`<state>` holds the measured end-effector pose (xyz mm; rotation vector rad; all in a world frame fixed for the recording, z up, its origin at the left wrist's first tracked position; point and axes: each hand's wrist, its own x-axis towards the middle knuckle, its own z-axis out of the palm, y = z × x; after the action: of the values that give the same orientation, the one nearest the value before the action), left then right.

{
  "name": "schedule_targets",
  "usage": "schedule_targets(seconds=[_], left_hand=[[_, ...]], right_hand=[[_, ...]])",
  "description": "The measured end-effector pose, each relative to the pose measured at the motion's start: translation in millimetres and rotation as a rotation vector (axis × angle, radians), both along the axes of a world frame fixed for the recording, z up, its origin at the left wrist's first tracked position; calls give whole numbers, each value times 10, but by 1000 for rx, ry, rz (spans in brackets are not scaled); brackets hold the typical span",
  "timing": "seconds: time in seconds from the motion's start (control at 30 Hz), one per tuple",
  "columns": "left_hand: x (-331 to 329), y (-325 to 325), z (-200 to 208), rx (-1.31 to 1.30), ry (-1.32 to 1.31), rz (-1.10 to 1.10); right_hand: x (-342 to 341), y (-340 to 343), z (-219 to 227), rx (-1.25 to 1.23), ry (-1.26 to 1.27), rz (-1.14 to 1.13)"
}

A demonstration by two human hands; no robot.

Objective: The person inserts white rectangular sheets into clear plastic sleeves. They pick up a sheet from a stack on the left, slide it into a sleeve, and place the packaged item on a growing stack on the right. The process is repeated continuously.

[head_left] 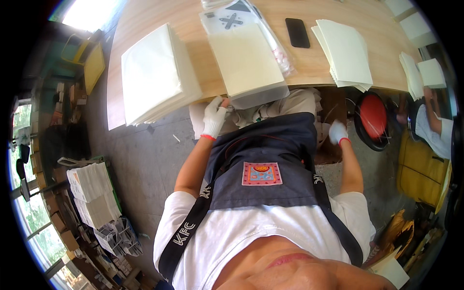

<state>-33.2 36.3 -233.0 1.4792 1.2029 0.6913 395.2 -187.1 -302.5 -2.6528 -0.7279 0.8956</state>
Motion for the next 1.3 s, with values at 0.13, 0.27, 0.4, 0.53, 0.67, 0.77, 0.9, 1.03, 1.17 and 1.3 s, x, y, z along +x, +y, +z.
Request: schedule_targets(seconds=[0.13, 0.27, 0.4, 0.53, 0.67, 0.77, 0.9, 1.03, 1.17, 1.3], left_hand=[[149, -7, 464, 1067, 566, -92], [256, 168, 349, 1295, 395, -255], [190, 158, 303, 1165, 319, -327], [57, 31, 188, 844, 252, -93], [173, -158, -124, -1, -222, 385], [229, -172, -166, -251, -694, 476], [122, -84, 40, -244, -599, 297], [-3, -132, 1071, 186, -106, 147], [-563, -171, 1753, 568, 119, 217], [-1089, 112, 2087, 578, -10, 566]], right_hand=[[-92, -3, 189, -368, -231, 620], [-879, 949, 1025, 699, -356, 739], [-1287, 1490, 1233, 1018, -584, 967], [-1397, 1510, 737, 922, -179, 678], [-1732, 1561, 552, 758, 342, 9], [-1736, 1477, 602, 789, 439, -137], [-1544, 1422, 492, 685, 508, -56], [-1738, 1496, 461, 674, 1251, -84], [-2293, 1849, 1151, 801, 1353, 189], [-2908, 2486, 1918, 879, 1243, 476]])
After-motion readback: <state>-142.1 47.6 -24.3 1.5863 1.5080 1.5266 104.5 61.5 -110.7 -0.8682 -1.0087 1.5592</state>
